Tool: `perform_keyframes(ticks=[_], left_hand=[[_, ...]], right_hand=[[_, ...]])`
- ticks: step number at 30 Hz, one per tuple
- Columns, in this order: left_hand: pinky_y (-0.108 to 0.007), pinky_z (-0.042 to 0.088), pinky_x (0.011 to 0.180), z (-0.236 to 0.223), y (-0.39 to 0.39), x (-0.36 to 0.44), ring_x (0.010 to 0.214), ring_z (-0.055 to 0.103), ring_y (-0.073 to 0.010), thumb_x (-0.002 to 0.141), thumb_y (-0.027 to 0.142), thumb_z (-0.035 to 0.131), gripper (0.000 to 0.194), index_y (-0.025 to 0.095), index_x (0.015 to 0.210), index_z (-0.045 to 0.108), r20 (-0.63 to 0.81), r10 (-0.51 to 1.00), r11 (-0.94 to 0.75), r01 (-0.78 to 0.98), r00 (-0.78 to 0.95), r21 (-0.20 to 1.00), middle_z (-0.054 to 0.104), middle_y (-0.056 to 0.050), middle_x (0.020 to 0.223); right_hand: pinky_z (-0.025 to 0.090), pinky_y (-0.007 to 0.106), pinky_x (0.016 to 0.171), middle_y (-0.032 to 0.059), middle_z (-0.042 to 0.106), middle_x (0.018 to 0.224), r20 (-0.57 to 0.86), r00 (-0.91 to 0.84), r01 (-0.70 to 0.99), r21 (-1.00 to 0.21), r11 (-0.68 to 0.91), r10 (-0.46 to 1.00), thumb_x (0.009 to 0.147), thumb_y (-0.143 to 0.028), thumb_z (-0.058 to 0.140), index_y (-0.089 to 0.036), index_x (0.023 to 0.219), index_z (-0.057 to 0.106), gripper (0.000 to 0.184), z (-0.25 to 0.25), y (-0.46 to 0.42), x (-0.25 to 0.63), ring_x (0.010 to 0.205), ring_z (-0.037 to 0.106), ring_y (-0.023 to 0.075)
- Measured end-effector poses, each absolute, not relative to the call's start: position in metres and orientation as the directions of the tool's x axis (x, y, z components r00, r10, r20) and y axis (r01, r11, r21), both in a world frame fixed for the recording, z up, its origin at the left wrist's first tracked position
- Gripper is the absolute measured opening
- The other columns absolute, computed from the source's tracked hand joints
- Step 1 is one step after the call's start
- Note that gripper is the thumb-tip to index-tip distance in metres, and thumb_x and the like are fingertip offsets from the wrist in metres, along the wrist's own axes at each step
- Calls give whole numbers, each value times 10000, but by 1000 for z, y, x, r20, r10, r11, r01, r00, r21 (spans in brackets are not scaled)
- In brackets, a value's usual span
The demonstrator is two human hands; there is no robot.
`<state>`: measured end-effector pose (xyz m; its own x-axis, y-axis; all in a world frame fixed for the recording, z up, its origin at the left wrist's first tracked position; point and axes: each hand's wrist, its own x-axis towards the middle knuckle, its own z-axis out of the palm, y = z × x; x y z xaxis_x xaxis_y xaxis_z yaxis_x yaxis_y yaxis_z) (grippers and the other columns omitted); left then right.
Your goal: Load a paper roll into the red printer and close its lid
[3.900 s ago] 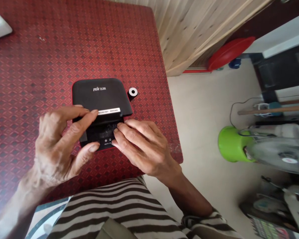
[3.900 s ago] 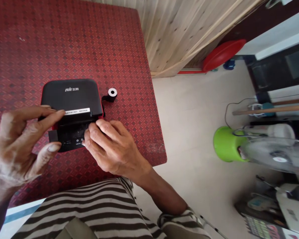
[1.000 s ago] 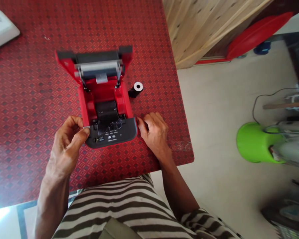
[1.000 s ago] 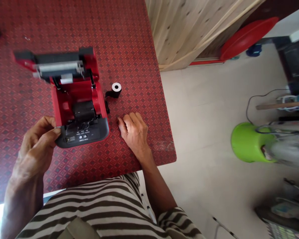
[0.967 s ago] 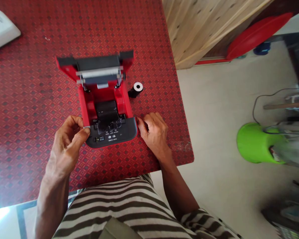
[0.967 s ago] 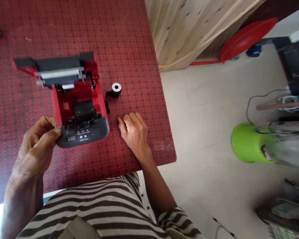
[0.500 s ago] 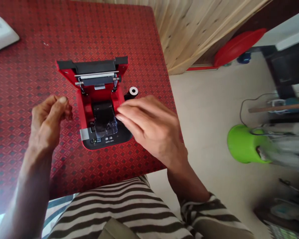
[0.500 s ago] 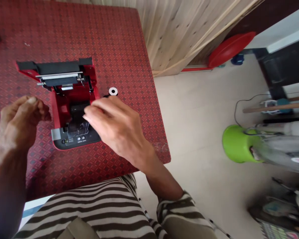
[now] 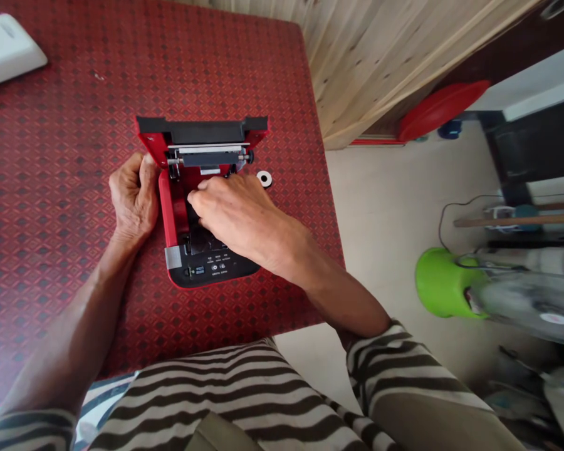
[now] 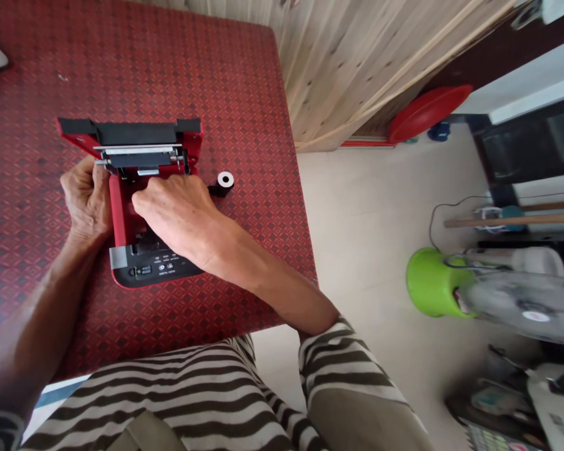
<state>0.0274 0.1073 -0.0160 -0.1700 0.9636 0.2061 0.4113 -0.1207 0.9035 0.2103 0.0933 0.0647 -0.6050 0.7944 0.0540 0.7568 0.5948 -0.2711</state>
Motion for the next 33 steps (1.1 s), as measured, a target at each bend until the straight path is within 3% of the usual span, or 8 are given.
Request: perform_keyframes(ticks=[3, 6, 10, 13, 15, 19, 25, 33], left_hand=[[-308, 241, 630, -17, 109, 28, 657, 287, -100, 992, 469, 495, 420, 196, 676, 449, 204, 966, -122, 410, -161, 904, 356, 25, 680], [-305, 252, 632, -17, 110, 29, 656, 291, -104, 984, 503, 502, 438, 199, 673, 446, 203, 967, -127, 404, -151, 906, 365, 27, 672], [-298, 260, 633, -16, 110, 28, 659, 304, -103, 985, 494, 511, 423, 195, 689, 479, 199, 970, -128, 404, -137, 906, 389, 27, 677], [-294, 265, 632, -17, 110, 28, 658, 307, -101, 982, 495, 509, 424, 191, 688, 484, 210, 970, -144, 398, -126, 906, 392, 26, 679], [-293, 264, 624, -19, 111, 28, 654, 306, -101, 978, 511, 509, 429, 189, 695, 496, 219, 968, -157, 392, -119, 906, 395, 27, 681], [-290, 268, 613, -22, 113, 28, 648, 318, -98, 984, 527, 514, 440, 182, 711, 510, 231, 965, -166, 399, -121, 902, 403, 30, 675], [-297, 235, 594, -22, 113, 28, 633, 248, -89, 1006, 474, 524, 468, 181, 653, 433, 253, 961, -186, 409, -115, 893, 324, 36, 654], [-302, 234, 602, -25, 114, 26, 654, 257, -90, 1013, 500, 518, 478, 176, 670, 437, 253, 961, -189, 409, -107, 893, 340, 32, 670]], right_hand=[[464, 331, 623, 67, 740, 881, -90, -673, 739, -104, 666, 734, 992, -194, 595, -185, 970, 730, 138, 72, 91, 214, 758, 705, 228], [468, 334, 631, 49, 734, 931, -72, -665, 745, -135, 654, 743, 980, -236, 626, -188, 1034, 703, 105, 84, 84, 222, 728, 690, 208], [513, 310, 702, 4, 743, 982, 127, -616, 691, -386, 611, 777, 946, -264, 701, -215, 1053, 700, 118, 103, 71, 249, 768, 672, 153], [483, 265, 570, -17, 745, 1011, 255, -463, 549, -670, 501, 849, 897, -288, 776, -244, 1086, 717, 202, 103, 62, 279, 627, 583, 87], [452, 259, 511, -5, 717, 1038, 283, -318, 436, -804, 405, 905, 842, -314, 831, -262, 1080, 729, 264, 89, 56, 300, 628, 569, 88], [527, 281, 643, -5, 665, 1014, 218, -58, 287, -931, 226, 974, 832, -336, 824, -283, 1106, 705, 303, 37, 45, 326, 797, 634, 139], [559, 296, 692, 1, 719, 963, 8, -74, 301, -953, 30, 997, 822, -271, 768, -245, 1094, 663, 292, -19, 41, 325, 796, 665, 149], [548, 277, 706, 10, 728, 997, 2, -176, 418, -905, 77, 984, 862, -201, 699, -237, 1130, 686, 271, -17, 45, 312, 818, 670, 133]])
